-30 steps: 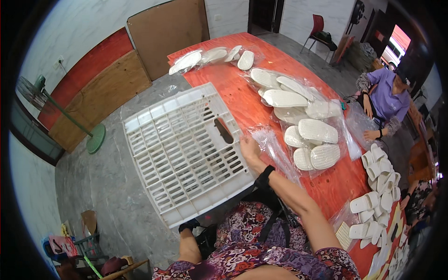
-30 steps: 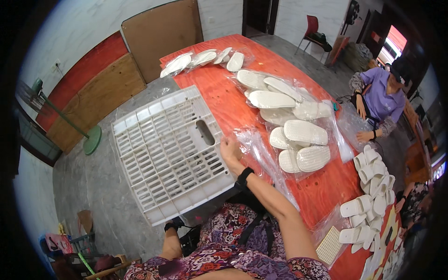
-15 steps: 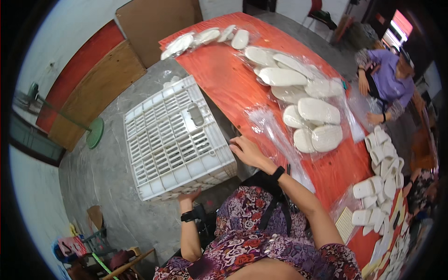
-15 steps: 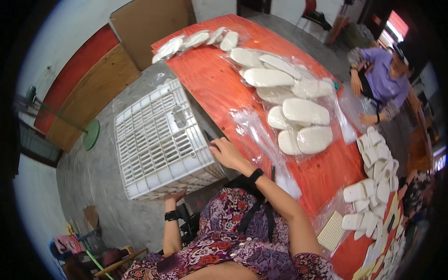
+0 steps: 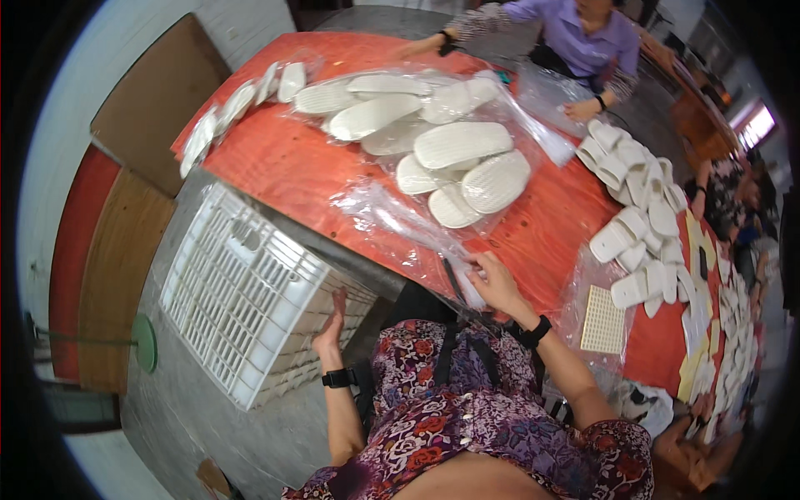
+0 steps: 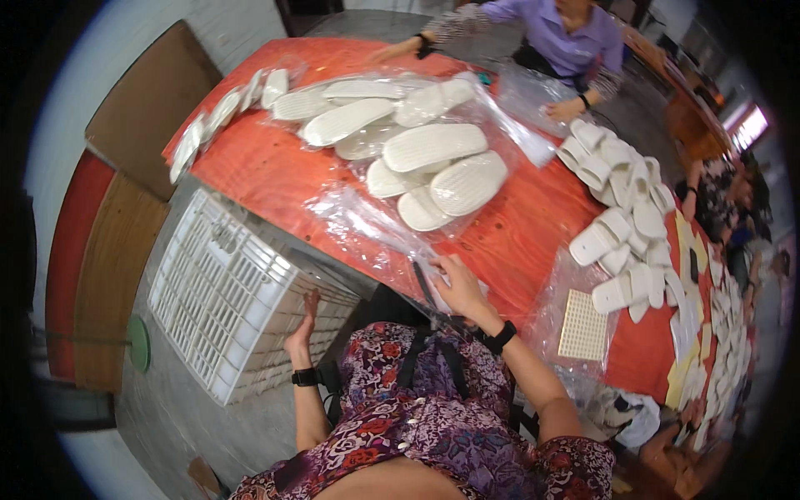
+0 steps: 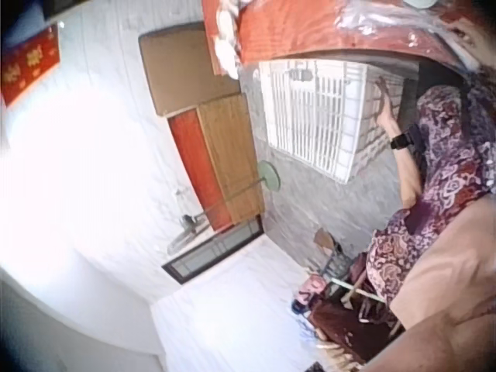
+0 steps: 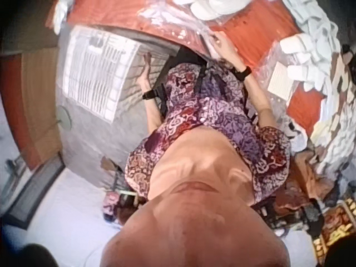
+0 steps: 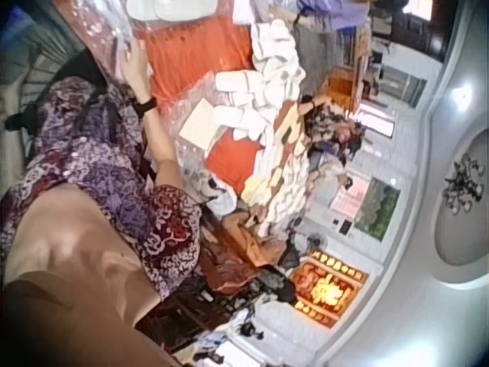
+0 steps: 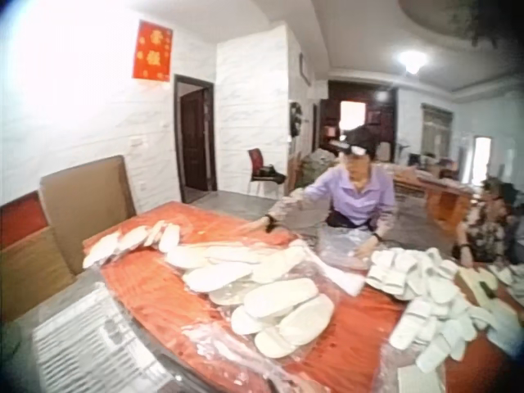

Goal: Packing slippers into plastic bags and organizing them into a bin.

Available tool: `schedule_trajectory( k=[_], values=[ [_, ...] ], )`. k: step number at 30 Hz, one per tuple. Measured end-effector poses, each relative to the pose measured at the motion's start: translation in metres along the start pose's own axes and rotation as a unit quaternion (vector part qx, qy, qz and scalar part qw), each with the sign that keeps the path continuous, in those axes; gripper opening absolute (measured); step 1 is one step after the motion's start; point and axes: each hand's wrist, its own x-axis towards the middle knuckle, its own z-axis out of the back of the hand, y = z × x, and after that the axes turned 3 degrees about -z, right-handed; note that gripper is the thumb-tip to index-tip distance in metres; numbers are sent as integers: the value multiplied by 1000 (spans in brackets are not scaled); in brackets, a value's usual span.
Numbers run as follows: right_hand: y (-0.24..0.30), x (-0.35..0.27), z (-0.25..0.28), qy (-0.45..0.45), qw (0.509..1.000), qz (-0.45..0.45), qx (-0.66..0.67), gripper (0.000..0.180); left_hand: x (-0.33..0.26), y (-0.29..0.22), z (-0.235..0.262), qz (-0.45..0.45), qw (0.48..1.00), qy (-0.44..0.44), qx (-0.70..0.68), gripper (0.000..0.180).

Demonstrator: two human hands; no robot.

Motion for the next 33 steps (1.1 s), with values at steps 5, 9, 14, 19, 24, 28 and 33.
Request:
schedule_trajectory(
  k=[5, 9, 14, 19, 24, 28, 33],
  values=[
    [-29, -19, 17, -35, 994, -46, -91, 46, 68, -16, -13, 35, 996, 70, 45, 85],
    [-36, -41, 1, 27, 986, -54, -153, 68, 90, -18, -13, -73, 974, 126, 176, 78],
    [-46, -37, -28, 24, 961, -15, -275, 69, 96, -65, -22, -49, 981, 65, 177, 60],
    [-59, -26, -21, -3, 951, -12, -310, 60, 78, -1, 25, -78, 882, -49, 462, 44],
    [-72, -23, -24, -33, 947, 15, -318, 55, 81, 46, 64, 77, 717, -52, 691, 42],
    [-72, -33, -13, -55, 942, -4, -330, 53, 92, 86, 93, 141, 619, -15, 773, 31],
    [-40, -82, 12, -116, 952, -32, -281, 55, 77, 82, 95, 191, 572, -53, 796, 36]
  ],
)
